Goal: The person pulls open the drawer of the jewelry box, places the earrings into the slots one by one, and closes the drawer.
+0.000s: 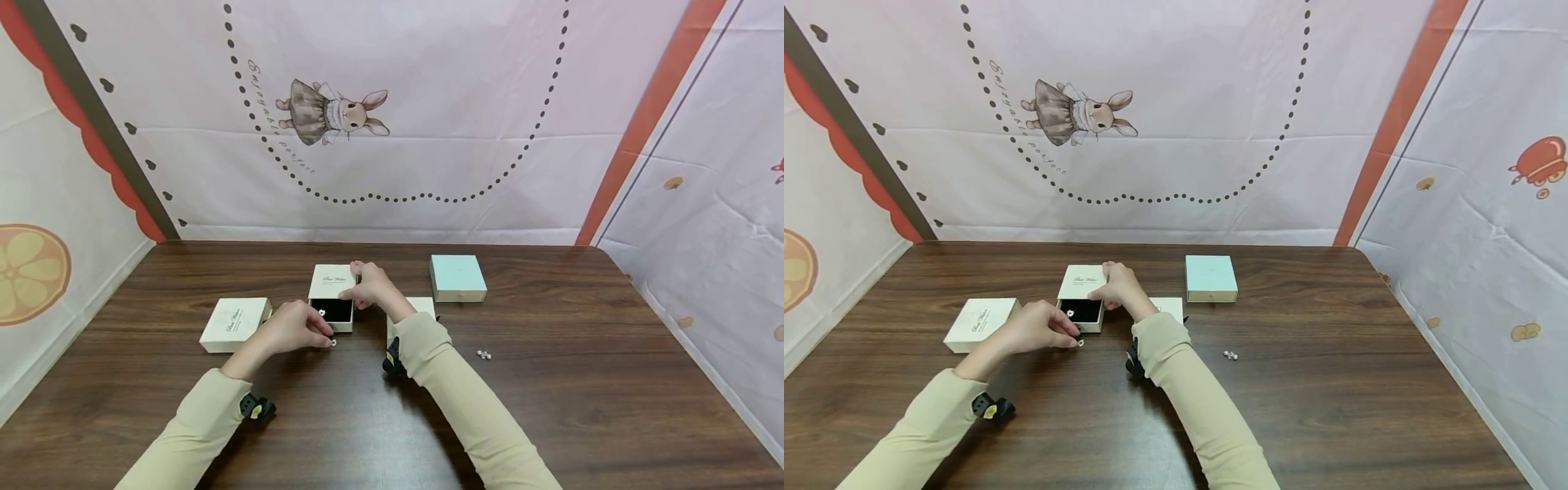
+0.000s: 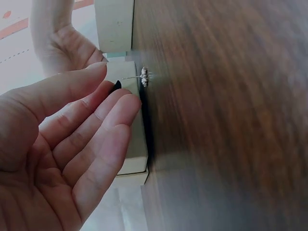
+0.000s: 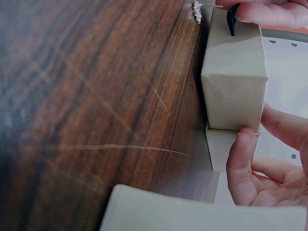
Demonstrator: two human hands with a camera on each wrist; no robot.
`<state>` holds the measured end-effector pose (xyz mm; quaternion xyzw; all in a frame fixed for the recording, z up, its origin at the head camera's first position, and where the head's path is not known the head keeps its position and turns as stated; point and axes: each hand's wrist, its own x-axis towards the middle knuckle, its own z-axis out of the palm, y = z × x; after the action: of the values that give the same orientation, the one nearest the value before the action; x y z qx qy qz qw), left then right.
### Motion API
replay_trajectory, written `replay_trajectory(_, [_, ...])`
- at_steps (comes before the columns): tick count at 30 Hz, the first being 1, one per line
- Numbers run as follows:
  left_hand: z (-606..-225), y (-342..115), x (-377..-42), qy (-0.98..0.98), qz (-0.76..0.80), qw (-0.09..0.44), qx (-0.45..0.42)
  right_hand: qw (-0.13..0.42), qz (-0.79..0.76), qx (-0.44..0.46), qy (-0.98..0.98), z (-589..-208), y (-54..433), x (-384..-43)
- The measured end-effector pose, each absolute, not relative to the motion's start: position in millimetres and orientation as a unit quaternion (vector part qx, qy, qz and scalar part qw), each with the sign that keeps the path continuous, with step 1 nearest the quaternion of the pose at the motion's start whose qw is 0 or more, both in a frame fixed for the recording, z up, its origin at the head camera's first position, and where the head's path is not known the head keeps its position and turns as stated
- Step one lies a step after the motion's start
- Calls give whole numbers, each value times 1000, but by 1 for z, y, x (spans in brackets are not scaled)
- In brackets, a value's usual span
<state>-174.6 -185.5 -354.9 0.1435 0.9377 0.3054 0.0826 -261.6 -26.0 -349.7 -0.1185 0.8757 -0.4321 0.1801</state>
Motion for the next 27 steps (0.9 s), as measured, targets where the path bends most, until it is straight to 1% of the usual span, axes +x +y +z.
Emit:
replay_trajectory(10, [-356,-182,-176,936,298,104,156,185,-437,-127,871,-350,-25,-261])
replay_trajectory(16, [-357,-177,-175,938,298,116,133,183,-432,-124,874,-350,-25,-261])
replay_trajectory(27, [-353,-168,-172,954,258,108,110,178,-435,-117,875,-352,-26,-261])
